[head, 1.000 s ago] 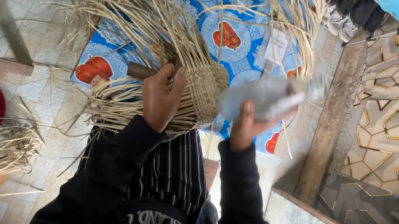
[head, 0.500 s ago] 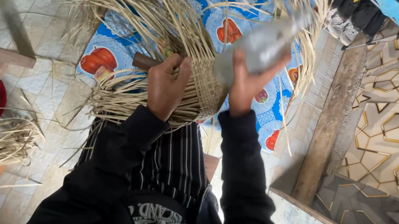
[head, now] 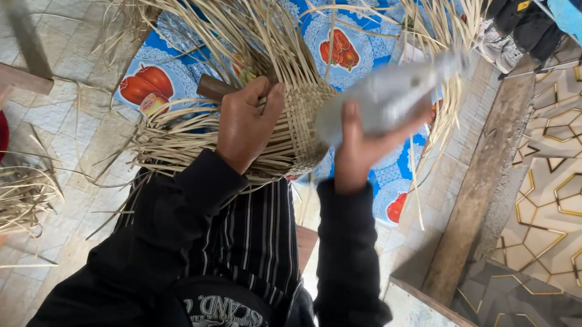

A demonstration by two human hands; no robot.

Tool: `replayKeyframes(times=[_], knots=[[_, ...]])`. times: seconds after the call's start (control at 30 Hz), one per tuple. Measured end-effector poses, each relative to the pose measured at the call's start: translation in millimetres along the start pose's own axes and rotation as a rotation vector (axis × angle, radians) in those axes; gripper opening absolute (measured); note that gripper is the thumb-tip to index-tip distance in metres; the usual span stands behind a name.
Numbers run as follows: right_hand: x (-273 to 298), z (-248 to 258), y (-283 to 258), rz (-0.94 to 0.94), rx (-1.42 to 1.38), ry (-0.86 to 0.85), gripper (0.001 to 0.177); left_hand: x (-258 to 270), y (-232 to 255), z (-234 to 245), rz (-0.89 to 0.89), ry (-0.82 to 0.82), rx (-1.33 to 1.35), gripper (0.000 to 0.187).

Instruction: Weaving a basket using dried straw strands and compacting the weave with a bottle and wooden tool.

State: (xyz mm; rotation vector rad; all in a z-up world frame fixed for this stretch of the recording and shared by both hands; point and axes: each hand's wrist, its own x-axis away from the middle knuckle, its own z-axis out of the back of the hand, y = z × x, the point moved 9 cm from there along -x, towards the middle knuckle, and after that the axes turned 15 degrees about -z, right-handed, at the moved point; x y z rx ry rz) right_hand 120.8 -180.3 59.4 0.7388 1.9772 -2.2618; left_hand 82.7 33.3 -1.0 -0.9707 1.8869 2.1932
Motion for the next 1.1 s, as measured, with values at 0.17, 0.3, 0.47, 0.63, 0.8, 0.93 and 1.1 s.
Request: replayKeyframes(times=[0.17,0.3,0.47,0.63,0.8,0.93,1.1], knots=[[-23.4,-39.5,-10.1,-0.192,-0.044,-0.058,0.076,-4.9,32.6,4.8,-0.041,0.006,-0.123,0.038],[25.1,14.0,7.1,0.129,-0.120,0.037,0.102,-3.5,14.1,4.0,-0.007,0.020,-0.035,0.034],[68.6,46.0,-24.0,0.279,0.140,0.048,0.102,-2.5,9.5,1.4,-0.003,-0.004,-0.030,0.034],[26.8,-0.3,-18.3,0.174,0.079,-0.001,0.103,-3.6,15.1,2.2,-0.024,-0.003,-0.095,0.036],[-20.3,-70.8,-16.3,-0.130,-0.073,-0.148,0.087,-3.1,17.5,4.9,-0.012,-0.005,-0.045,0.033],[11.1,-18.6,-11.8,0.030,-0.050,-0.103,0.100,-5.1,12.2,4.9,-0.010,0.020,-0.045,0.033],[68.9,44.8,-35.0,0.340,0.291,0.058,0.103,-6.4,13.2,3.7,0.006,0.008,-0.049,0.034]])
